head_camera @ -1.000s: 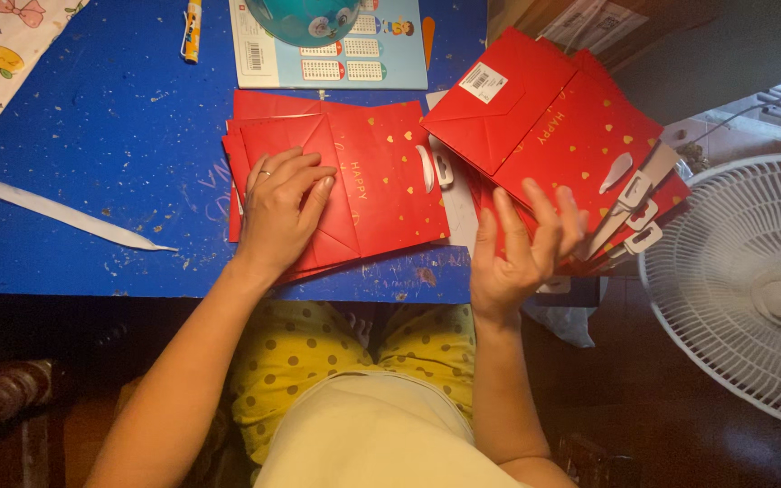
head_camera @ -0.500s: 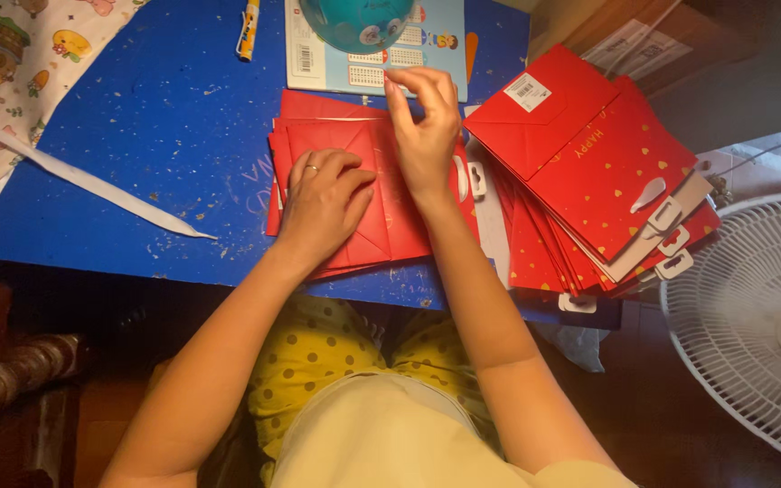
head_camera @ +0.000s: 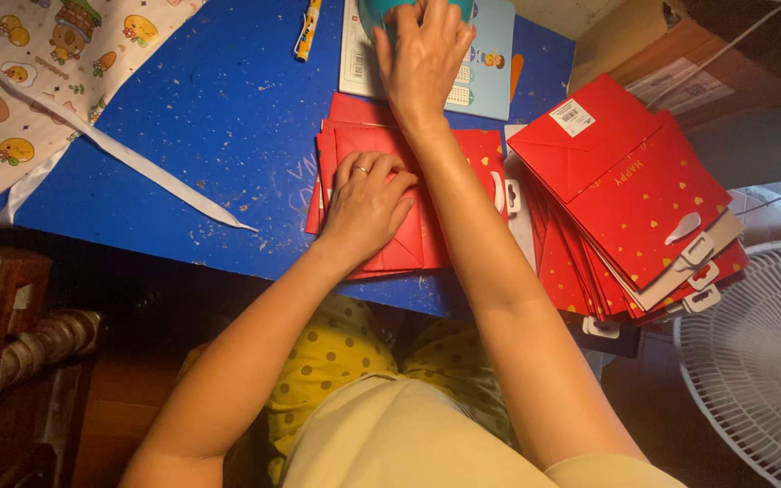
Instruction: The person assembles red paper envelopes by folding flaps and pressing down on the center to secure them. They handle multiple envelopes one at a time, stacking the completed ones on the table.
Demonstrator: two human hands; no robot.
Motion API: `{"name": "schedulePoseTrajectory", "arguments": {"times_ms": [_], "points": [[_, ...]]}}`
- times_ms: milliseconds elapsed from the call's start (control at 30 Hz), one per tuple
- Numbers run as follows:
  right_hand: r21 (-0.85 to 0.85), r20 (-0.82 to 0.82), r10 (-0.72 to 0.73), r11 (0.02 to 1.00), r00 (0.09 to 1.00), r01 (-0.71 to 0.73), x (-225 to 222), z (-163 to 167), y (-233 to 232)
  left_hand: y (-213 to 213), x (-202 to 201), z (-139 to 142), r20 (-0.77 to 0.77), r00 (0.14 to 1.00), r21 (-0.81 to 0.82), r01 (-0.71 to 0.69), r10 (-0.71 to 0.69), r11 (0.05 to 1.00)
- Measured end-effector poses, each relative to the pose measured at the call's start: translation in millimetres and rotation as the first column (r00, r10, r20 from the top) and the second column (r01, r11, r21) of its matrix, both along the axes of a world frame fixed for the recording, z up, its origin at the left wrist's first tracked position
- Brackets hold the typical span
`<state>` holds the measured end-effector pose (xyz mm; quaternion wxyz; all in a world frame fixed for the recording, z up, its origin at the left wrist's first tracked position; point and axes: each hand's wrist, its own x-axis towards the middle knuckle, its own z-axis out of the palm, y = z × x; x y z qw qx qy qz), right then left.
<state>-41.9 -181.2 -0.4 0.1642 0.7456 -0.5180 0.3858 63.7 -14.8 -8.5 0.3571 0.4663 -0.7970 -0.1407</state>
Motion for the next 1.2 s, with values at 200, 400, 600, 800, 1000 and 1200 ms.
{"name": "schedulePoseTrajectory", "arguments": {"times_ms": [200, 400, 600, 800, 1000, 1200], "points": [[-0.025, 0.036, 0.013, 1.0, 0.999, -0.012, 8, -3, -2, 2, 3, -2, 0.007, 1.0, 0.005, -0.007, 0.007, 1.0], [0.032, 0.191, 0.122, 0.991, 0.974, -0.131, -2, -8, 9, 4, 1, 3, 0.006, 1.0, -0.005, 0.007, -0.007, 1.0], [0.351, 0.703, 0.023, 0.858, 0.711, -0.375, -53, -15, 53, -1, -2, 10, -0.059, 0.998, 0.136, 0.026, -0.018, 0.99], [0.48, 0.839, -0.107, 0.605, 0.533, -0.635, -112, -9, 136, -3, -8, 10, -0.083, 0.994, 0.193, 0.08, -0.065, 0.978], [0.646, 0.751, -0.289, 0.51, 0.594, -0.568, -126, -6, 163, 1, -16, 12, -0.088, 0.993, 0.212, 0.095, -0.078, 0.973], [0.603, 0.791, -0.234, 0.454, 0.565, -0.656, -131, -13, 163, 2, -17, 14, -0.074, 0.993, 0.196, 0.11, -0.097, 0.974]]}}
